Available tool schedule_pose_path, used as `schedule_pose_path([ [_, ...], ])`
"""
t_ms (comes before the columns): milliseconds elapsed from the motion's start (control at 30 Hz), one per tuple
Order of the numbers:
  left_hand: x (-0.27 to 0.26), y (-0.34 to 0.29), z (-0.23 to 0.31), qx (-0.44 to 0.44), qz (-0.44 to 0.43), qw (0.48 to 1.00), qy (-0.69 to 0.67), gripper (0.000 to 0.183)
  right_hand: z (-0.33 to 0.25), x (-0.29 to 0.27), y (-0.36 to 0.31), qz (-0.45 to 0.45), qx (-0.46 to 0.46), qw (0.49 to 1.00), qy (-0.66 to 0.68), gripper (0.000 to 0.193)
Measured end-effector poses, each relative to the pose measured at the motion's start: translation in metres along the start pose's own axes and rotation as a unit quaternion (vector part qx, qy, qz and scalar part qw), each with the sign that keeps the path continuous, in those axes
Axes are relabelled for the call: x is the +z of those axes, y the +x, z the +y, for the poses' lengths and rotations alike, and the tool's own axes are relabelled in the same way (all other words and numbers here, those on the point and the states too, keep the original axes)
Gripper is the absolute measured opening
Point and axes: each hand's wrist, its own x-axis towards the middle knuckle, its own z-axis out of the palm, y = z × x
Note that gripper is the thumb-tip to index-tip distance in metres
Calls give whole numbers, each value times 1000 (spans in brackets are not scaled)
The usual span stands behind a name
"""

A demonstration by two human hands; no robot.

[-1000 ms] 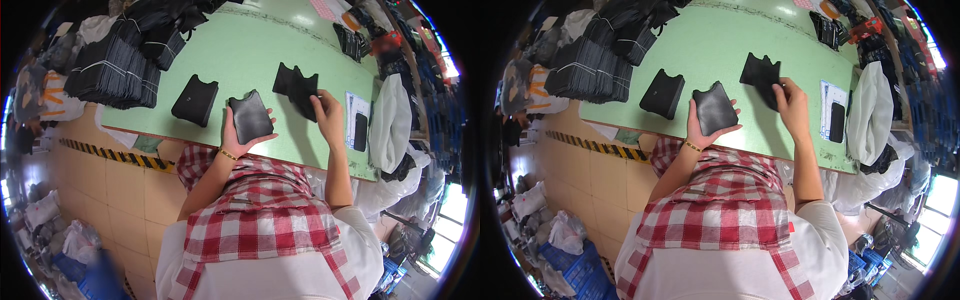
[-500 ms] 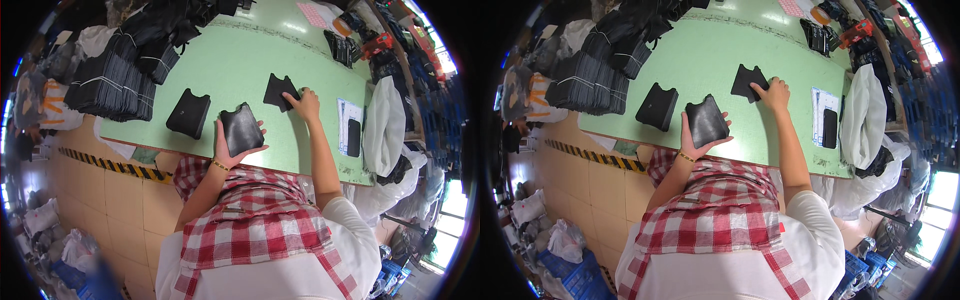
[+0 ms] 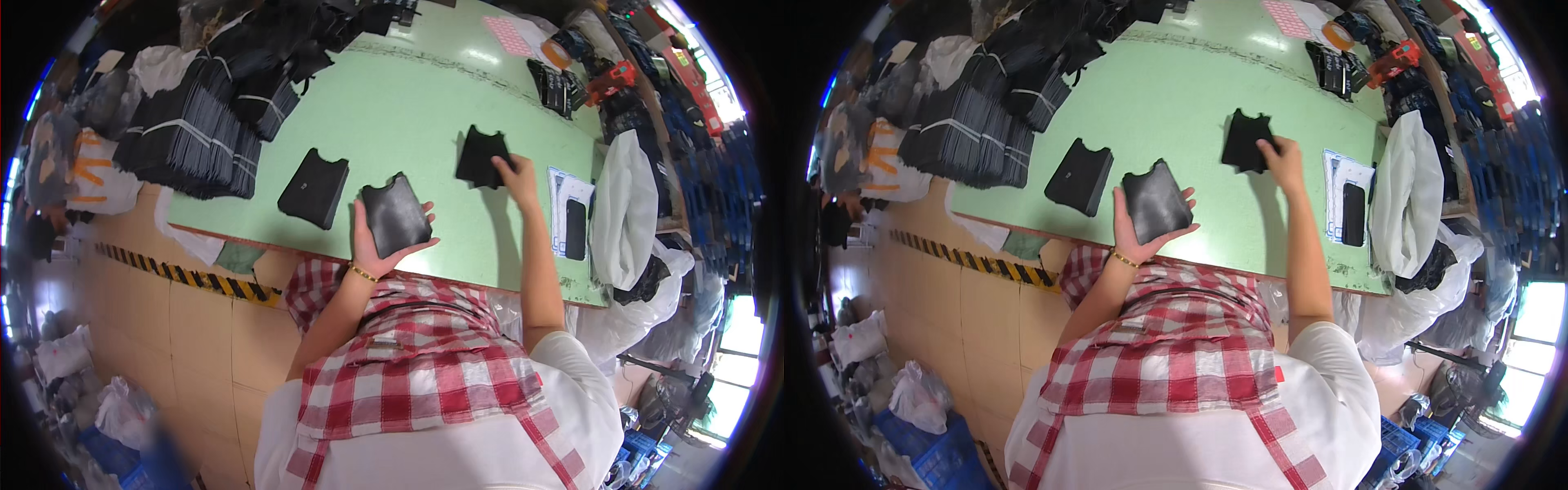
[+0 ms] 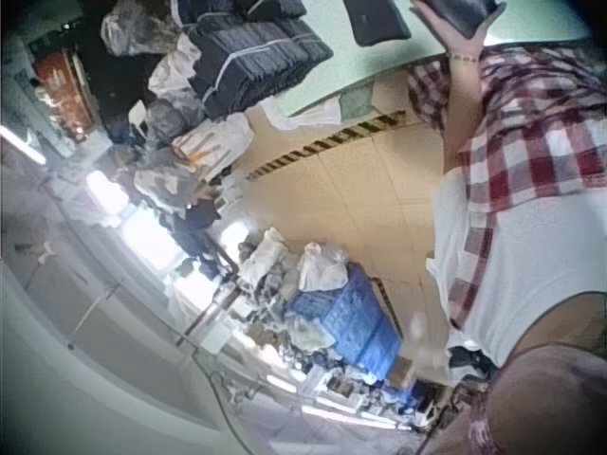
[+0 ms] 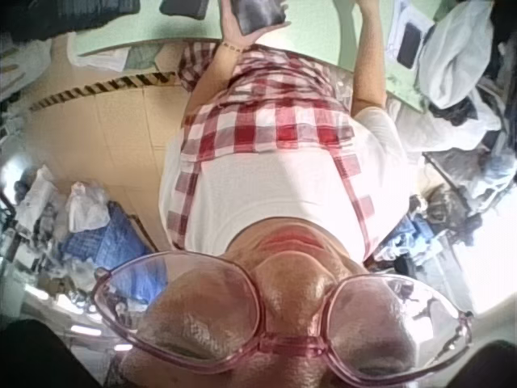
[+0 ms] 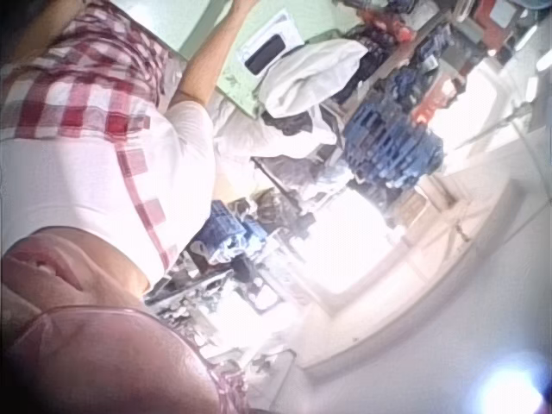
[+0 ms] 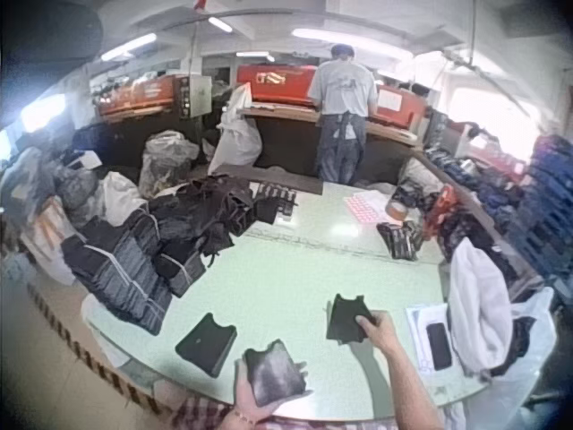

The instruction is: Sorting and stacking black shoe components and securing them with rubber bands.

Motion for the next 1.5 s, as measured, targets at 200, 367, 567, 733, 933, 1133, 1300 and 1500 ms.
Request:
schedule_pose_path([
  [200,0,12,-4,-28,-6,1000,7,83,-26,-39,-20,19,-97,993,-58,28],
  [367,-6,5,-1,0,-15,999,32,83,-105,-24,-43,-104,-105,985,91,24],
  [567,5,2,-3,26,-40,997,60,85,-138,18,-72,-331,-22,910,250,24],
  [733,1,4,-2,-6,-52,998,23,84,-91,36,-75,-122,-134,982,-52,26],
  [933,-4,5,0,-13,-51,998,22,87,-82,-29,-69,12,-66,991,-113,22],
  [1133,6,6,-3,-13,-15,1000,22,84,-103,-23,-87,-183,-14,951,249,18],
  [1300,0,4,-5,-8,-47,998,28,88,-112,26,-95,-237,-20,955,178,24],
  [1500,-1,4,-4,-20,-48,996,68,92,-26,30,-36,-5,-151,938,-311,28],
])
